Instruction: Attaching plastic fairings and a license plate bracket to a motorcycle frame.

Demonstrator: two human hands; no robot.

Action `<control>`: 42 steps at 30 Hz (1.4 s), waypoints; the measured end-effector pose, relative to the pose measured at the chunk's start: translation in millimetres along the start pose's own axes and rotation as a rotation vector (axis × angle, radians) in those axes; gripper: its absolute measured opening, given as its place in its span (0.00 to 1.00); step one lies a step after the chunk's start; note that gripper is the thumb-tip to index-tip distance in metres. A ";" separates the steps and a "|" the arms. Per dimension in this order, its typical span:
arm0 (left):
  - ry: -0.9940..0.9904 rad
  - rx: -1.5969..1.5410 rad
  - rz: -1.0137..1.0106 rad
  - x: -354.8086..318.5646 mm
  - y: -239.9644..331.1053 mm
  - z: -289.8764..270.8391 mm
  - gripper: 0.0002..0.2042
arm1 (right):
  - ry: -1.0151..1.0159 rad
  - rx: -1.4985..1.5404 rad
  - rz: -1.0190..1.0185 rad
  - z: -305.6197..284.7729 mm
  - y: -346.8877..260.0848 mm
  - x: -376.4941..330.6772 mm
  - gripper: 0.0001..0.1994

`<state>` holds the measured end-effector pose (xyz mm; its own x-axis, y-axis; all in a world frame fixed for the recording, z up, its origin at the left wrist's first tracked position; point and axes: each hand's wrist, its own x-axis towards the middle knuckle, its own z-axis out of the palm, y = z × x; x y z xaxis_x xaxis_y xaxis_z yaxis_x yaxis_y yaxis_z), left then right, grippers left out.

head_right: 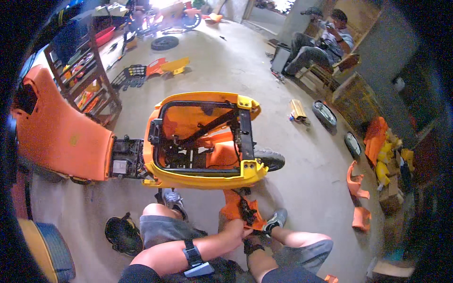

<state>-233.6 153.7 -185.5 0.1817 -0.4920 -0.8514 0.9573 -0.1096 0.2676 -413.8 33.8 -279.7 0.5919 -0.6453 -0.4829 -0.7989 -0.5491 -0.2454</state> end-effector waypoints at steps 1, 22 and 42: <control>-0.008 0.004 0.009 0.4 -1.0 -1.7 0.17 | 0.024 0.012 0.006 4.1 0.3 -2.2 0.13; -0.149 -0.102 0.116 -7.0 23.9 -35.5 0.18 | 0.536 1.567 0.523 -127.5 -4.6 80.6 0.17; -0.332 -0.320 0.022 -34.8 41.6 23.8 0.17 | 0.930 0.869 -0.752 -288.1 -162.1 -66.1 0.13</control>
<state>-205.4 145.7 -134.0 0.1708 -0.7468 -0.6427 0.9848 0.1507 0.0866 -292.6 12.5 34.2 0.4726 -0.6450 0.6005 0.1058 -0.6349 -0.7653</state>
